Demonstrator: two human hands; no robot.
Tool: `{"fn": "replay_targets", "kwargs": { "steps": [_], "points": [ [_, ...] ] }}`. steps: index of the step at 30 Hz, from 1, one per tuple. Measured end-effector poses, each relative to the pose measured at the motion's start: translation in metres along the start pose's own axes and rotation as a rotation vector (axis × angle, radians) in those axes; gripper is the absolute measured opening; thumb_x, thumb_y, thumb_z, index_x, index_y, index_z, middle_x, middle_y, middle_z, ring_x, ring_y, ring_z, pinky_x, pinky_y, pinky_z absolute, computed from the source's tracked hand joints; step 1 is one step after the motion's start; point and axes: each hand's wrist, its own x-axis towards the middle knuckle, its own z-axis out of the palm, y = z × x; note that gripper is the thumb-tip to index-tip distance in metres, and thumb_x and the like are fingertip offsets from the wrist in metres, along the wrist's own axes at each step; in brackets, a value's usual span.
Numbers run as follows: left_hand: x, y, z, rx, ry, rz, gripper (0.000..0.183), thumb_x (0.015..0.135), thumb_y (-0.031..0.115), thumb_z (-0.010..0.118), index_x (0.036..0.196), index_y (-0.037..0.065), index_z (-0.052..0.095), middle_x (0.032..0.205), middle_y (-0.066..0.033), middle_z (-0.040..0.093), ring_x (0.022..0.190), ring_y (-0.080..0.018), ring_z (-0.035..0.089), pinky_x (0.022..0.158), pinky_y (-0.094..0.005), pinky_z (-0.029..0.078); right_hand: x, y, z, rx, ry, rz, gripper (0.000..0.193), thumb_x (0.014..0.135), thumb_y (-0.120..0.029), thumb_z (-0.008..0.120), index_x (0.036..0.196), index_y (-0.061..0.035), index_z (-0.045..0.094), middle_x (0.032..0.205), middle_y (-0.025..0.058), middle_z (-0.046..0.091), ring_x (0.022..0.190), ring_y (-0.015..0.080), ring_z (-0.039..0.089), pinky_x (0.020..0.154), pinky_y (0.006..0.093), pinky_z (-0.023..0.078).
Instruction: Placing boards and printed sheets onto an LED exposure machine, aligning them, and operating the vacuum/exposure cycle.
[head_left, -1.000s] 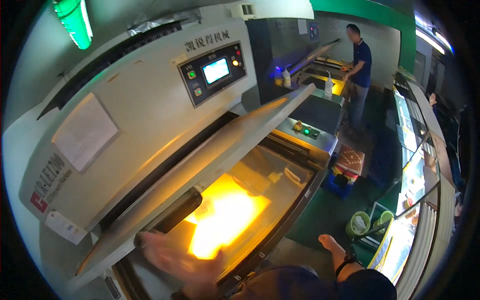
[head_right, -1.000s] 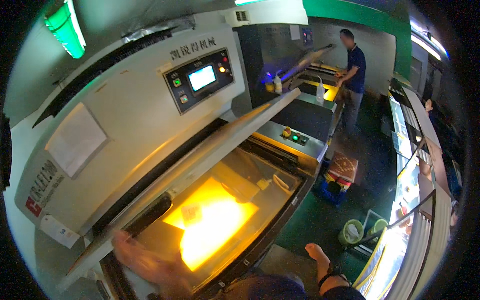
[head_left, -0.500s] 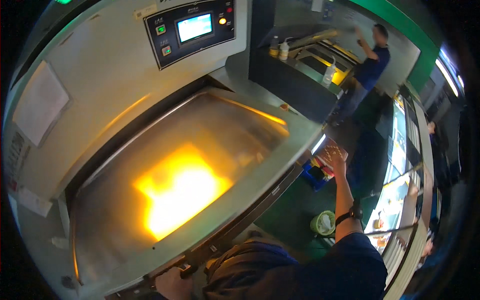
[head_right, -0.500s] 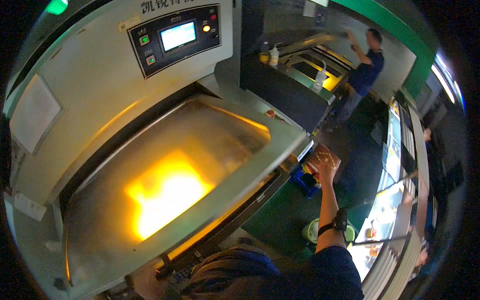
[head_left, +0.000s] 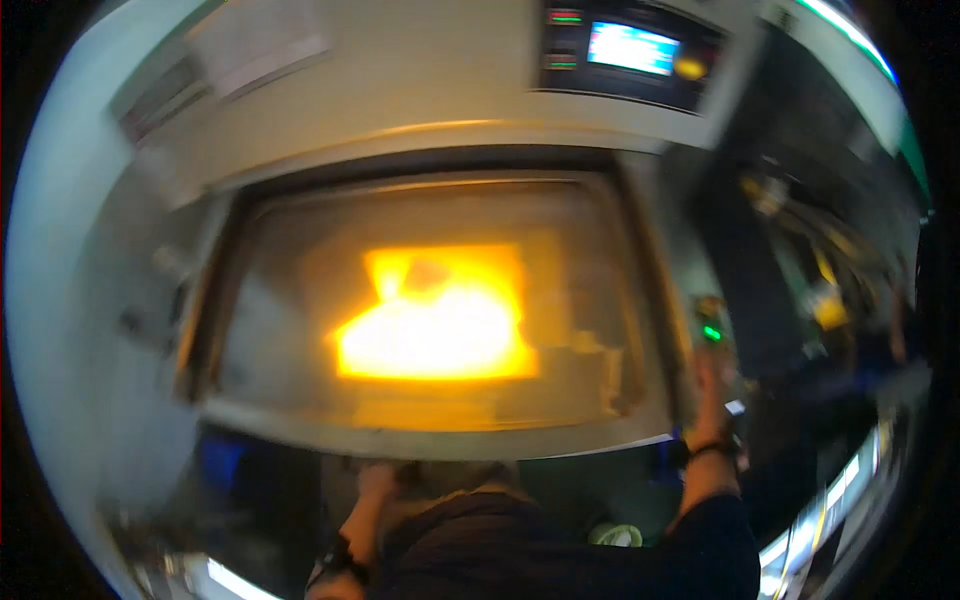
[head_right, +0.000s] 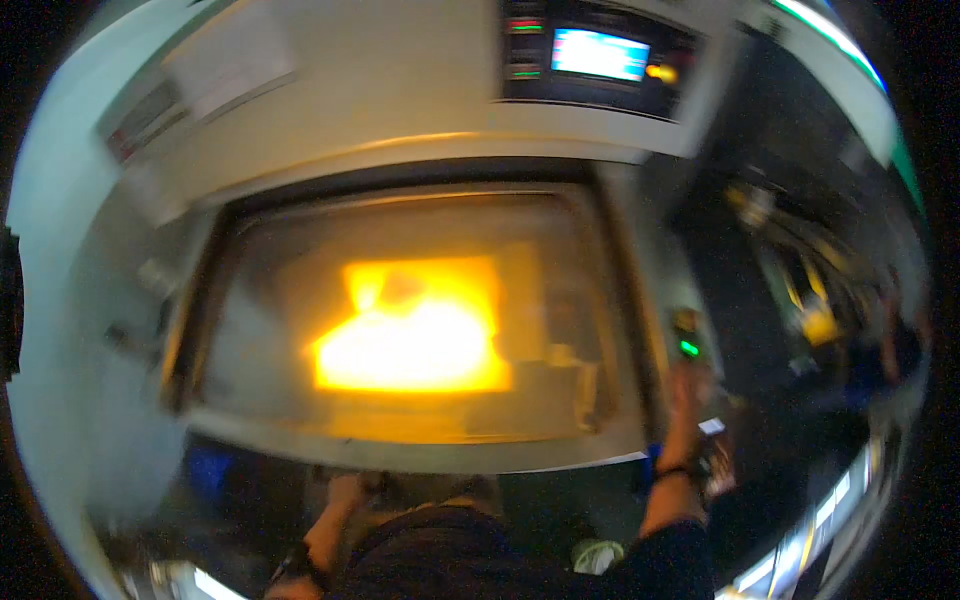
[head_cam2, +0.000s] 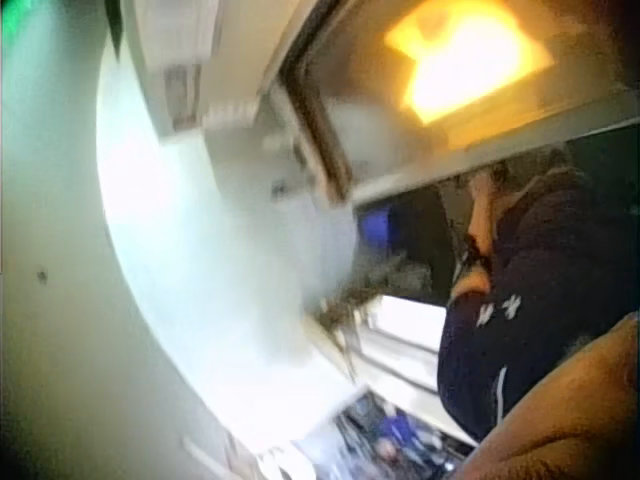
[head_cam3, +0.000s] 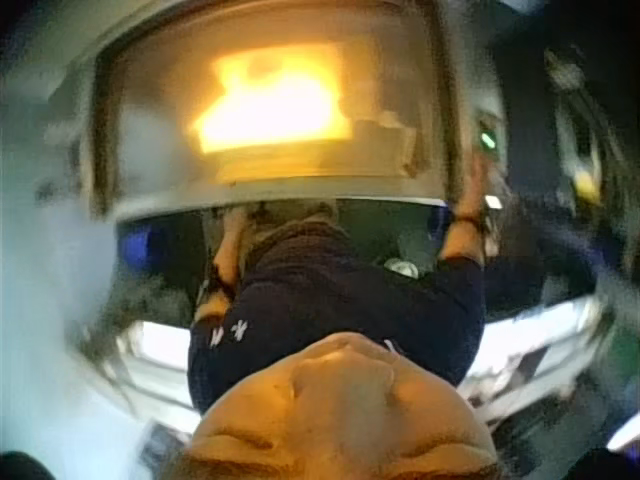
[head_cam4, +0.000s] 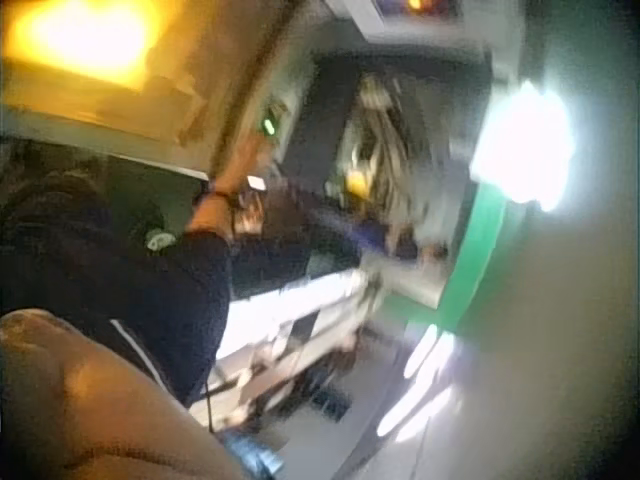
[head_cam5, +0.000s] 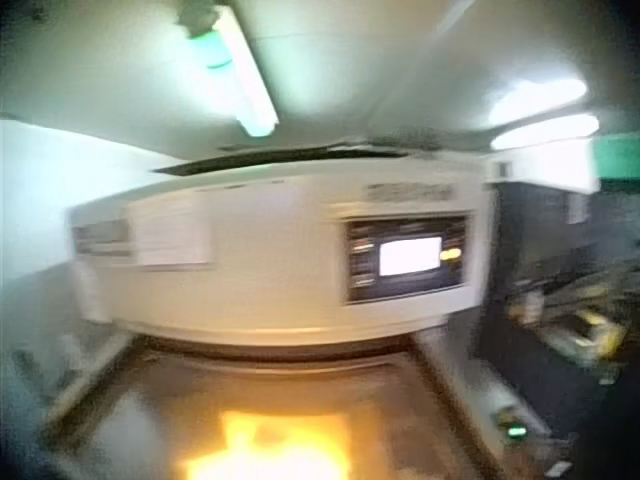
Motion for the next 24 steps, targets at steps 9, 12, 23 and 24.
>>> {"fn": "replay_targets", "kwargs": {
  "steps": [9, 12, 23, 24],
  "points": [
    [-0.041, 0.033, 0.005, -0.130, 0.437, 0.203, 0.046, 0.081, 0.035, 0.070, 0.118, 0.010, 0.060, 0.128, -0.0117, 0.055, 0.125, -0.0324, 0.047, 0.108, -0.0531, 0.032, 0.120, 0.120, 0.043, 0.277, -0.286, -0.308, 0.053, 0.101, -0.043, 0.045, 0.130, 0.0010, 0.053, 0.114, 0.0222, 0.065, 0.102, 0.0356, 0.063, 0.086, 0.0464, 0.048],
    [-0.046, 0.011, -0.009, -0.301, 0.513, 0.194, 0.047, 0.080, 0.032, 0.071, 0.120, 0.010, 0.058, 0.131, -0.0119, 0.054, 0.129, -0.0330, 0.044, 0.110, -0.0509, 0.031, 0.036, 0.088, 0.076, 0.088, 0.601, -0.489, 0.051, 0.099, -0.042, 0.049, 0.119, 0.0028, 0.061, 0.101, 0.0221, 0.067, 0.093, 0.0359, 0.064, 0.079, 0.0429, 0.048],
    [-0.016, -0.111, -0.033, -0.608, 0.885, -0.159, 0.049, 0.082, 0.024, 0.068, 0.126, 0.008, 0.054, 0.133, -0.0134, 0.050, 0.128, -0.0346, 0.043, 0.107, -0.0492, 0.034, 0.006, 0.056, -0.003, -0.078, -0.196, -0.202, 0.053, 0.100, -0.041, 0.048, 0.132, 0.0017, 0.051, 0.118, 0.0228, 0.062, 0.105, 0.0326, 0.062, 0.090, 0.0455, 0.049],
    [-0.001, -0.127, -0.038, -0.608, 0.922, -0.100, 0.051, 0.083, 0.025, 0.067, 0.129, 0.009, 0.052, 0.136, -0.0138, 0.048, 0.129, -0.0361, 0.041, 0.108, -0.0503, 0.032, -0.008, 0.048, 0.006, -0.353, -0.091, -0.285, 0.053, 0.100, -0.040, 0.047, 0.132, 0.0012, 0.052, 0.119, 0.0236, 0.062, 0.107, 0.0347, 0.062, 0.091, 0.0456, 0.049]
  ]
}}
